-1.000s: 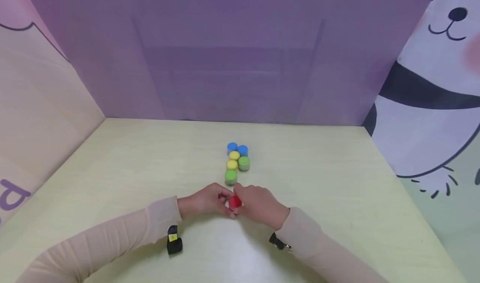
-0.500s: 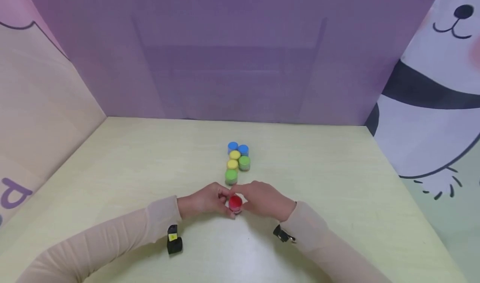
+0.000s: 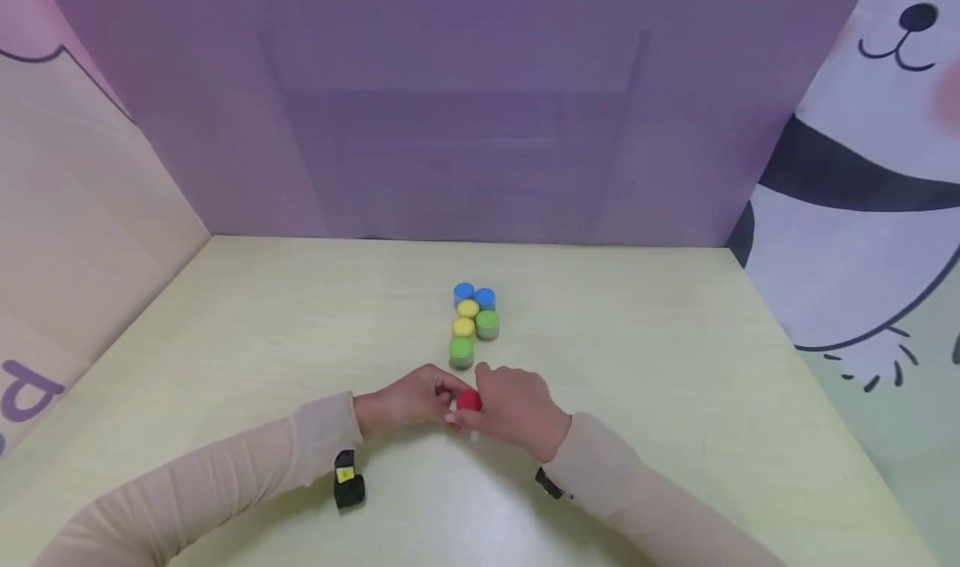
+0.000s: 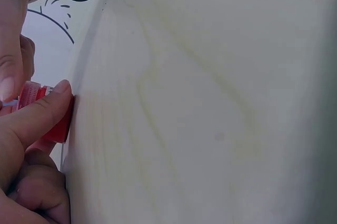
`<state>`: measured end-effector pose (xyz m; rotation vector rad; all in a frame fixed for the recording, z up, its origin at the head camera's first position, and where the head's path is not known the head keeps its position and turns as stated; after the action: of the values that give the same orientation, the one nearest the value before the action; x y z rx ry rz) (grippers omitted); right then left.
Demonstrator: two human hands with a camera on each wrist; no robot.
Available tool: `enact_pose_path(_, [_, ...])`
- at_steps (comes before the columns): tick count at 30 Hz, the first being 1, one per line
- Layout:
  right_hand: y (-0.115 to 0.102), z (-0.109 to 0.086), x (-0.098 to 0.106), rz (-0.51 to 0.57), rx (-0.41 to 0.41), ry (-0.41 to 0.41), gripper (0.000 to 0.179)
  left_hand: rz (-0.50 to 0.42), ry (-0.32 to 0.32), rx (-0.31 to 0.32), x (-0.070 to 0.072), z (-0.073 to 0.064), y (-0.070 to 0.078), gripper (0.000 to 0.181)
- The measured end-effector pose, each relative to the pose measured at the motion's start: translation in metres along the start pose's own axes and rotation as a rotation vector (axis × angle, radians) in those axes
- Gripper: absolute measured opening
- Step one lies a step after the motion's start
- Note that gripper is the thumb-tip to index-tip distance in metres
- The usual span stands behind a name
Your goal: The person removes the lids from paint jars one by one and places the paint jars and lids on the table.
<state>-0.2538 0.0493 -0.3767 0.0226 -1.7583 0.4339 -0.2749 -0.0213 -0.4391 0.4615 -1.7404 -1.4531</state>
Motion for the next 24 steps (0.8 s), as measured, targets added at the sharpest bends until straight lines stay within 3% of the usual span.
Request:
enact_pose_path(4, [0.001, 0.001, -0.002, 0.0, -0.053, -0.018, 0.039, -0.004, -0.002, -0.004, 0.0, 0.0, 0.0, 0.028])
enact_pose_path(8, [0.0, 0.001, -0.002, 0.015, -0.04, -0.032, 0.035, -0.012, -0.012, -0.011, -0.001, 0.001, 0.0, 0.027])
enact_pose_path(20, [-0.011, -0.005, 0.004, -0.009, 0.182, -0.057, 0.02, -0.019, -0.018, 0.004, -0.003, 0.001, 0.0, 0.027])
enact_pose_path(24, [-0.012, -0.008, 0.007, -0.036, 0.236, -0.05, 0.03, -0.018, -0.015, -0.007, -0.004, 0.001, 0.002, 0.029])
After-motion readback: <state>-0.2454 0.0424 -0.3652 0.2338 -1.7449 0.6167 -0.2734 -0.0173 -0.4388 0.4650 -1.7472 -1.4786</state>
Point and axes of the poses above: each hand's wrist, its own z-axis towards the middle knuckle, its own x-axis out of the back of the hand, y = z × x, the point moved 10 cm from there along z, towards the middle knuckle, and after that the axes turned 15 degrees about -x, right-handed, at the moved point
